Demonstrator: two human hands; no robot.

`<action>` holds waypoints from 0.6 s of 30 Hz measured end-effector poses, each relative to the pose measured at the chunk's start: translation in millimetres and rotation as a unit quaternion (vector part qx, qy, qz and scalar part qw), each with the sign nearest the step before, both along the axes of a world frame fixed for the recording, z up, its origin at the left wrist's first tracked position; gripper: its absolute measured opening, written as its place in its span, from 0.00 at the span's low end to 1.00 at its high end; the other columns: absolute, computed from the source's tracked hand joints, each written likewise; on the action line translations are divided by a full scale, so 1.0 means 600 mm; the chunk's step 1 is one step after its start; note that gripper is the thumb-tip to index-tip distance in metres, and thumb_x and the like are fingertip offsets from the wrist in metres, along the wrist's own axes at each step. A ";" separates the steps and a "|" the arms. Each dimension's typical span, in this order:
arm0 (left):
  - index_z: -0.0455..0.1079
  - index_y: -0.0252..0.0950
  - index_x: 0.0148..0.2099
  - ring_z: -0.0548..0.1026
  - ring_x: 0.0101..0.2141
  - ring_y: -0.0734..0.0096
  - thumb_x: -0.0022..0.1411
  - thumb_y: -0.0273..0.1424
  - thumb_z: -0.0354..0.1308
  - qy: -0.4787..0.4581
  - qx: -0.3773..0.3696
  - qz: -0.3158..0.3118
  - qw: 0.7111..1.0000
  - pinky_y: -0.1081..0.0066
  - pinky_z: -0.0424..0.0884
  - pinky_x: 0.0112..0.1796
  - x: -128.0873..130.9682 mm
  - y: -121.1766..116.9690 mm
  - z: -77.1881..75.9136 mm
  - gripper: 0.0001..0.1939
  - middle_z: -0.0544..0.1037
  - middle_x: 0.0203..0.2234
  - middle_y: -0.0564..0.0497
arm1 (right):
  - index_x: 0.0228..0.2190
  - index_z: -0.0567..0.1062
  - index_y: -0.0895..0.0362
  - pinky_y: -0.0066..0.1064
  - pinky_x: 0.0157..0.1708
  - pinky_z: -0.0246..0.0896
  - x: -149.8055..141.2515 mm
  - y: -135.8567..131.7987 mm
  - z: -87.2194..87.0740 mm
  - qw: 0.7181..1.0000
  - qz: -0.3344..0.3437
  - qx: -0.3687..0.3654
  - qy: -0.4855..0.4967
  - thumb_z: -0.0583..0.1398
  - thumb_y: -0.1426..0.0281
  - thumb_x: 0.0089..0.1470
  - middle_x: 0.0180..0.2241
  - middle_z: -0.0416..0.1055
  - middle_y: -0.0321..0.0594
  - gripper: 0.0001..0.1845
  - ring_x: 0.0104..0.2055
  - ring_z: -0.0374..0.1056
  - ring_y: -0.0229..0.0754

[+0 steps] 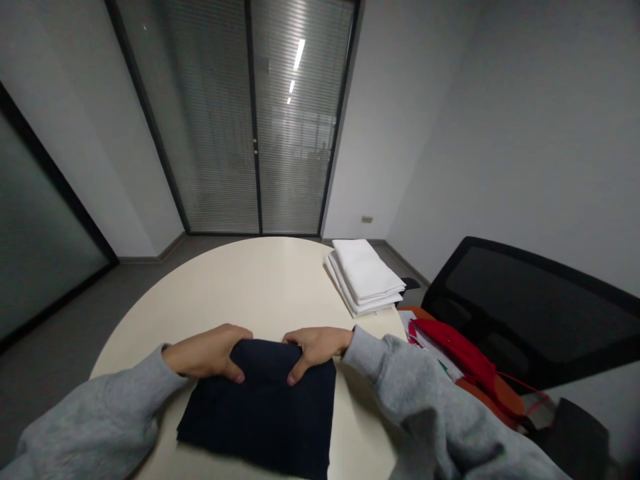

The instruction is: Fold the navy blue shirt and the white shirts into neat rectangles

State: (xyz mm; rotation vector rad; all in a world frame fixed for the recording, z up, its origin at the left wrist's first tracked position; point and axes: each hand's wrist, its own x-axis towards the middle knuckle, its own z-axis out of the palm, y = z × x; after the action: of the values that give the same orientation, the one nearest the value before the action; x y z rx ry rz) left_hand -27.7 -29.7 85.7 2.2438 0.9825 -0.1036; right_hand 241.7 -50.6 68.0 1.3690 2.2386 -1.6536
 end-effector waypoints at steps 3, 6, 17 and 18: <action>0.75 0.40 0.38 0.77 0.42 0.58 0.53 0.34 0.68 -0.057 0.140 -0.001 0.988 0.63 0.72 0.44 0.027 0.020 0.023 0.10 0.79 0.36 0.52 | 0.40 0.81 0.54 0.26 0.34 0.71 0.001 -0.003 -0.014 0.994 -0.075 -0.031 0.069 0.77 0.63 0.33 0.36 0.80 0.33 0.28 0.37 0.75 0.41; 0.73 0.41 0.48 0.75 0.47 0.58 0.57 0.37 0.67 -0.211 0.208 0.060 0.953 0.59 0.73 0.50 0.046 0.058 0.054 0.17 0.76 0.47 0.48 | 0.34 0.82 0.57 0.30 0.36 0.73 0.029 0.001 0.001 0.977 -0.173 -0.027 0.120 0.75 0.67 0.36 0.31 0.80 0.33 0.18 0.34 0.75 0.41; 0.68 0.38 0.49 0.75 0.42 0.65 0.57 0.51 0.65 -0.453 0.003 0.308 0.837 0.63 0.77 0.41 0.158 0.177 0.002 0.27 0.73 0.50 0.46 | 0.43 0.80 0.61 0.37 0.38 0.79 0.346 0.119 0.242 0.840 -0.522 0.091 0.117 0.72 0.68 0.49 0.33 0.83 0.49 0.19 0.35 0.80 0.49; 0.67 0.39 0.50 0.75 0.42 0.64 0.57 0.51 0.65 -0.448 -0.007 0.301 0.842 0.63 0.77 0.40 0.177 0.183 -0.012 0.27 0.73 0.50 0.45 | 0.42 0.80 0.62 0.37 0.37 0.79 0.360 0.129 0.237 0.832 -0.537 0.099 0.101 0.72 0.68 0.49 0.32 0.83 0.50 0.18 0.34 0.80 0.49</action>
State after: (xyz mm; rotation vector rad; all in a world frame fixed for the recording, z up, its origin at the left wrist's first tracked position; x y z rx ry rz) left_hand 78.6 80.2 78.3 1.5357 1.0418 1.1060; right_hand 457.6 26.8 210.3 2.9974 1.7827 -1.8219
